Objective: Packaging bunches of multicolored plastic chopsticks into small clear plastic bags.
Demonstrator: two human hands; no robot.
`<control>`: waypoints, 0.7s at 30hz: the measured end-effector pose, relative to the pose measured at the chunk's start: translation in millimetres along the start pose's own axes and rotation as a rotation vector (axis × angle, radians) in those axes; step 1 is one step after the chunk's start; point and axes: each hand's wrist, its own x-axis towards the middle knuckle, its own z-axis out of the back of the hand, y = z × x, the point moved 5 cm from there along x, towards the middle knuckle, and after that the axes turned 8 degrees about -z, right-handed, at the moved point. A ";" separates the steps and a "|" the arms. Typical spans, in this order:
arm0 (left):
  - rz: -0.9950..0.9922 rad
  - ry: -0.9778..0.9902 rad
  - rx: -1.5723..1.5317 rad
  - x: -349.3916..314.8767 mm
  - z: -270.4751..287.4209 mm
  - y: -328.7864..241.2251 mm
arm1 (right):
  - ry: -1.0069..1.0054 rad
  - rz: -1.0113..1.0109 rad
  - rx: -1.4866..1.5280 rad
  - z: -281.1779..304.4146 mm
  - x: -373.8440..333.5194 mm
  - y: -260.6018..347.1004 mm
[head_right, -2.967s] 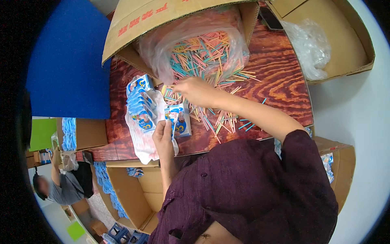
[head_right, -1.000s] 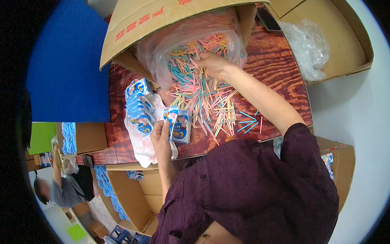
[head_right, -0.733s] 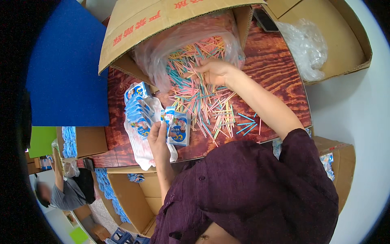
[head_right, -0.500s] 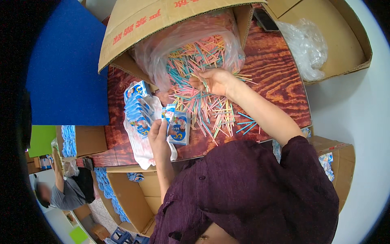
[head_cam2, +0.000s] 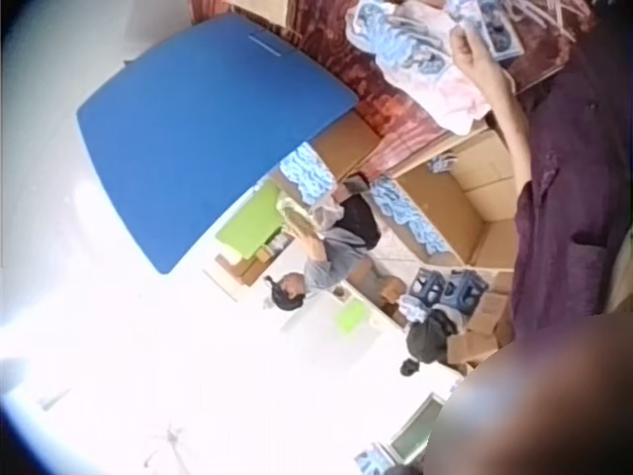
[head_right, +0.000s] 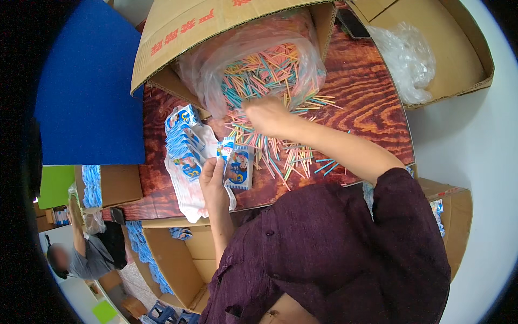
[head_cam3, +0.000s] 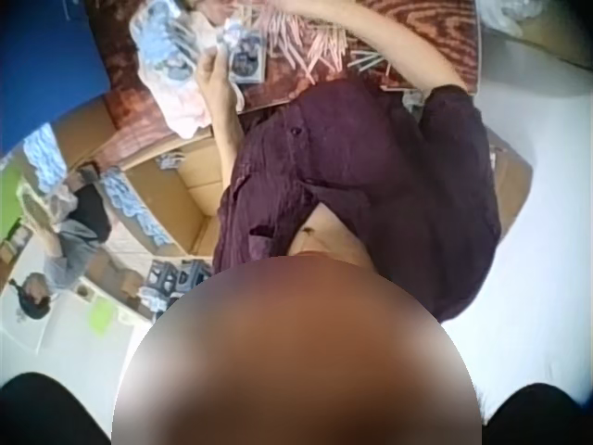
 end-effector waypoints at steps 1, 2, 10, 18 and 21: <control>0.005 0.000 -0.002 0.0 1.0 0.8 | 0.075 0.027 -0.145 -9.5 -2.4 5.3; 0.005 0.002 -0.001 0.0 1.6 0.7 | 0.148 0.051 -0.292 -16.0 -3.9 8.4; -0.044 -0.046 0.009 -1.7 16.0 -1.7 | -0.007 0.008 0.027 3.8 7.2 -15.4; -0.034 -0.010 -0.040 6.2 0.0 -1.0 | 0.462 -0.492 1.278 0.9 -17.1 -39.5; 0.008 -0.010 -0.104 12.1 -14.7 3.3 | 0.627 -0.660 1.793 -13.1 -35.4 -28.5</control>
